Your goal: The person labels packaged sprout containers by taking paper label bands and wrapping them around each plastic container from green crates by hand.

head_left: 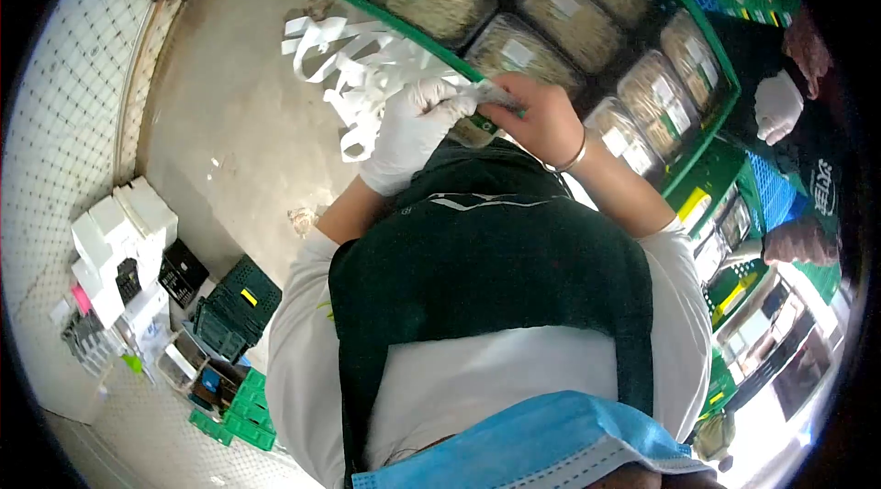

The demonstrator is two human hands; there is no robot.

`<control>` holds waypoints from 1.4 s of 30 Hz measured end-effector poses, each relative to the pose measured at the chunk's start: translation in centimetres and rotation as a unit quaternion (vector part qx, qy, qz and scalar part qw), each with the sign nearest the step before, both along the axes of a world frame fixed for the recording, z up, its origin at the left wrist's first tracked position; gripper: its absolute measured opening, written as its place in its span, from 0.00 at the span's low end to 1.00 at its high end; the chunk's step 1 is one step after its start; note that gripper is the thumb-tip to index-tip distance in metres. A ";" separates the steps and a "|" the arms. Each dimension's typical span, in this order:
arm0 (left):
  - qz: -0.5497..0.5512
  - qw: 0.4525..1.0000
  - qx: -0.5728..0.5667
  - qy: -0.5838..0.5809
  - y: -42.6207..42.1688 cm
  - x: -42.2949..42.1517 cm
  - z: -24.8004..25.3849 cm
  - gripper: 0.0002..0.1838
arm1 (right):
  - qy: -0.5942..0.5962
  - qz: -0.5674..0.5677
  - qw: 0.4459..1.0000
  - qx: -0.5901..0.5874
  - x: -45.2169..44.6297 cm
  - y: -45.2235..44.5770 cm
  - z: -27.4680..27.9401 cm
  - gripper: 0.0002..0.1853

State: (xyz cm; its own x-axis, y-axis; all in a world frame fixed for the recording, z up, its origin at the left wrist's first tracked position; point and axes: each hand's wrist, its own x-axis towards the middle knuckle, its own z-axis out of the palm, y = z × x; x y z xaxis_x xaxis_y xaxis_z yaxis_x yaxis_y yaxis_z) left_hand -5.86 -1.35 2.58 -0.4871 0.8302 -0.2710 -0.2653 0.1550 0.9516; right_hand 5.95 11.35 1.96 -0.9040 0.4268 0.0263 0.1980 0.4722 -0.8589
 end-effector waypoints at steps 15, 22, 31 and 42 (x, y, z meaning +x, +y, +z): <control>0.092 0.986 -0.101 -0.099 -9.4 -13.8 -4.9 0.11 | -0.345 -0.062 0.872 0.341 -14.3 5.2 -11.8 0.32; -0.020 0.998 -0.046 -0.044 -5.5 -12.0 -5.1 0.13 | -0.072 0.123 0.989 -0.032 -11.5 0.7 -1.1 0.17; -0.029 0.993 -0.113 0.011 -0.4 -10.6 -1.8 0.06 | -0.019 -0.070 0.981 0.182 -11.5 5.2 -2.4 0.08; 0.026 0.984 -0.108 -0.137 -2.1 -12.5 -3.2 0.08 | -0.317 -0.192 0.835 0.406 -14.9 14.7 -12.8 0.31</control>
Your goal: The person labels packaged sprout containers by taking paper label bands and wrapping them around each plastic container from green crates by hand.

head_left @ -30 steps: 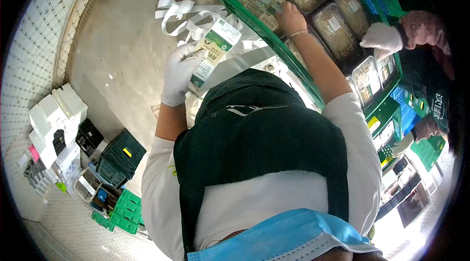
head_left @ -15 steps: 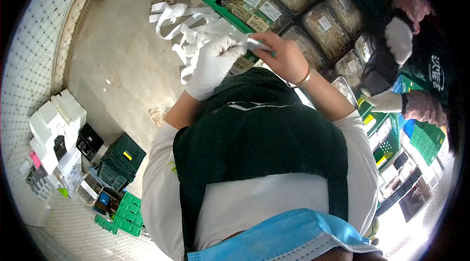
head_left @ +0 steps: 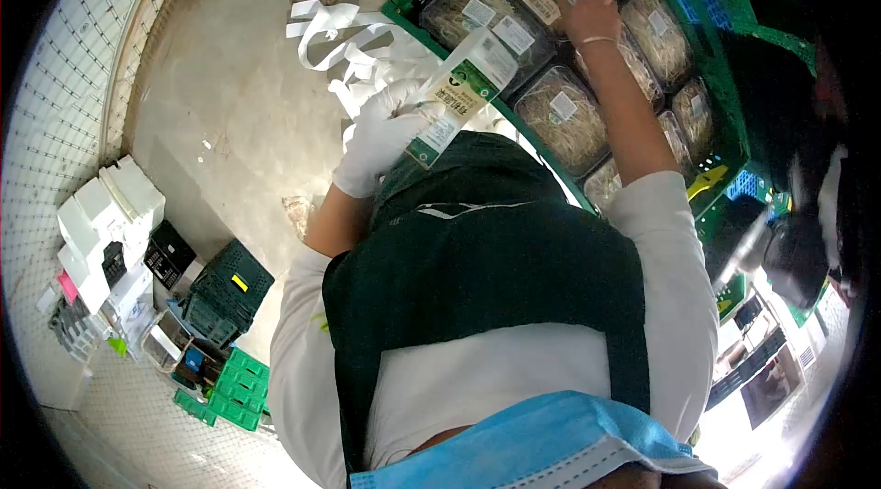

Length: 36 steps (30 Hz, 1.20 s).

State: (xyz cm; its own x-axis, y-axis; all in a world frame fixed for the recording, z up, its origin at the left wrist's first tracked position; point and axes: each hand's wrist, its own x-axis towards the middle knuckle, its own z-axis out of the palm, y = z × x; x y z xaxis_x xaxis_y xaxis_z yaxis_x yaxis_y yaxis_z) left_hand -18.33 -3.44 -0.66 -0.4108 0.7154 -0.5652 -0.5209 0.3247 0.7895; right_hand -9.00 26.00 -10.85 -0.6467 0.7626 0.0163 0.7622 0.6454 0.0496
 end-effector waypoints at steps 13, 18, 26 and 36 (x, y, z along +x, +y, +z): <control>-0.051 0.993 0.000 0.107 5.6 1.4 1.7 0.08 | 0.297 0.127 0.846 -0.423 3.9 -10.4 12.5 0.09; -0.067 0.975 -0.050 0.204 5.3 0.7 0.3 0.08 | 0.104 0.124 0.979 -0.125 1.6 5.2 8.2 0.15; -0.019 0.998 -0.044 0.041 3.7 1.1 0.0 0.08 | 0.094 0.032 0.991 0.086 0.4 11.9 -3.3 0.36; -0.197 0.976 0.010 0.091 7.4 3.8 2.3 0.20 | 0.246 0.166 0.794 -0.531 8.2 -4.8 11.5 0.15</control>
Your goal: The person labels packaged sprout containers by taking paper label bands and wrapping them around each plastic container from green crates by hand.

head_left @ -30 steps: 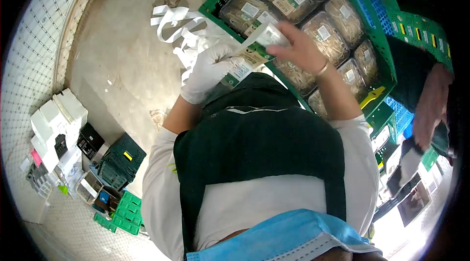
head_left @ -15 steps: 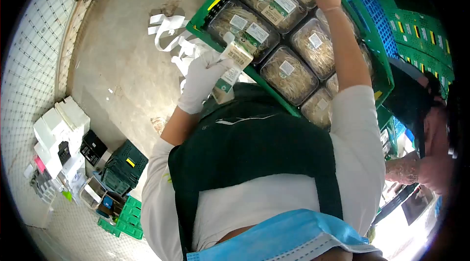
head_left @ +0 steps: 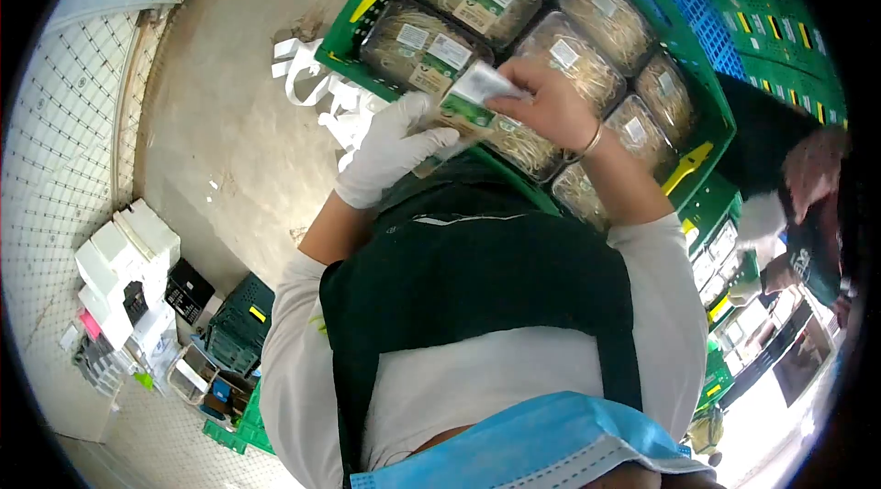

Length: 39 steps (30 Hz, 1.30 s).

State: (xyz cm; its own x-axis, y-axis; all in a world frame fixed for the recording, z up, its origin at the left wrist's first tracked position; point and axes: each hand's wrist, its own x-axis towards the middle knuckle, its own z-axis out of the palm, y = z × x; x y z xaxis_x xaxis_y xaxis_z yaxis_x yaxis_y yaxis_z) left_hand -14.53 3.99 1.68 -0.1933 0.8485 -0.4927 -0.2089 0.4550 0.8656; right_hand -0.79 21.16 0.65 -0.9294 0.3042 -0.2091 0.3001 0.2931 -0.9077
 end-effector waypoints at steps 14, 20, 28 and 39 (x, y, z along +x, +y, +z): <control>0.006 0.995 -0.039 0.088 3.6 7.5 -3.9 0.07 | -0.111 -0.299 0.877 0.359 10.3 15.6 -7.8 0.23; 0.075 0.993 -0.076 -0.043 1.9 8.2 -2.6 0.06 | -0.225 -0.289 0.709 0.602 9.7 15.2 -12.3 0.26; 0.030 0.998 0.020 -0.057 1.4 8.3 -2.5 0.15 | 0.105 -0.039 0.992 0.050 10.1 0.6 -0.4 0.18; -0.008 1.000 0.022 0.008 1.0 9.1 -1.0 0.06 | -0.030 -0.255 0.910 0.326 11.7 5.1 -2.0 0.14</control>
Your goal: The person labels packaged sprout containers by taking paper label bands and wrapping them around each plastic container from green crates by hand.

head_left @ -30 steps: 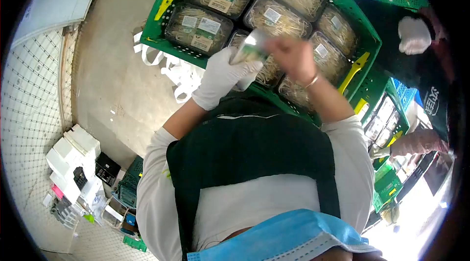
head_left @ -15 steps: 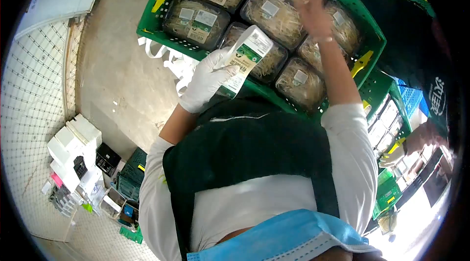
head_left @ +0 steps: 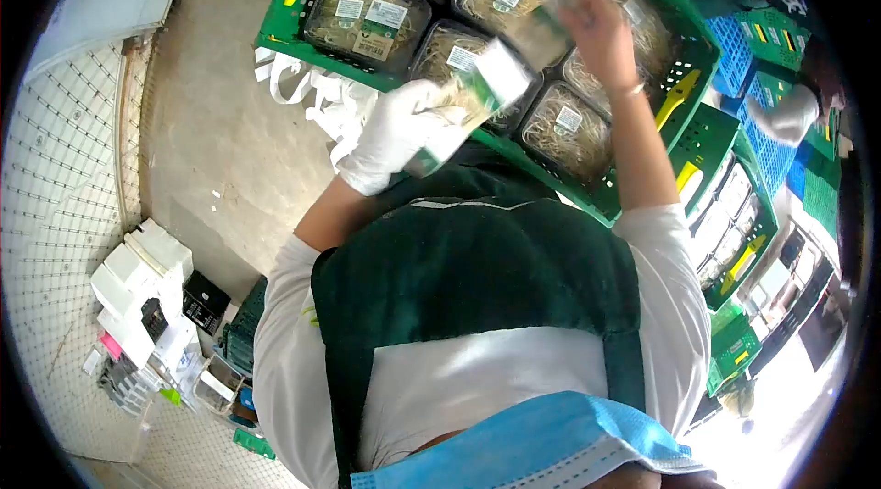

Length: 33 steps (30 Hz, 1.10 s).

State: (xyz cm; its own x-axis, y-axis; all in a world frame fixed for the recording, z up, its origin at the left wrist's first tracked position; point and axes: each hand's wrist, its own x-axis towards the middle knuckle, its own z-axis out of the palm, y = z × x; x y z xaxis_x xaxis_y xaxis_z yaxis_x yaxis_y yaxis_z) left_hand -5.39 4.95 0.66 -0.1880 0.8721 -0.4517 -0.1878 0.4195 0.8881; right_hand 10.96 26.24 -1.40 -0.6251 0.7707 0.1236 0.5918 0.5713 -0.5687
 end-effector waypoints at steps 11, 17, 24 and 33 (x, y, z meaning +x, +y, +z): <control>0.128 0.982 0.007 -0.136 -2.0 -1.2 -0.6 0.11 | -0.094 -0.012 0.993 -0.065 -0.7 -3.3 -5.7 0.31; -0.141 0.980 0.021 0.138 -1.7 -2.5 0.8 0.07 | 0.080 0.192 0.948 -0.243 -2.1 -10.4 2.6 0.12; -0.089 0.987 -0.038 0.126 -2.3 -1.9 -0.6 0.10 | 0.019 0.037 0.986 -0.162 -1.4 -8.9 2.8 0.09; 0.162 0.985 -0.024 -0.049 -6.5 -5.5 -1.3 0.04 | -0.208 0.110 0.971 -0.034 0.2 -9.5 -9.4 0.20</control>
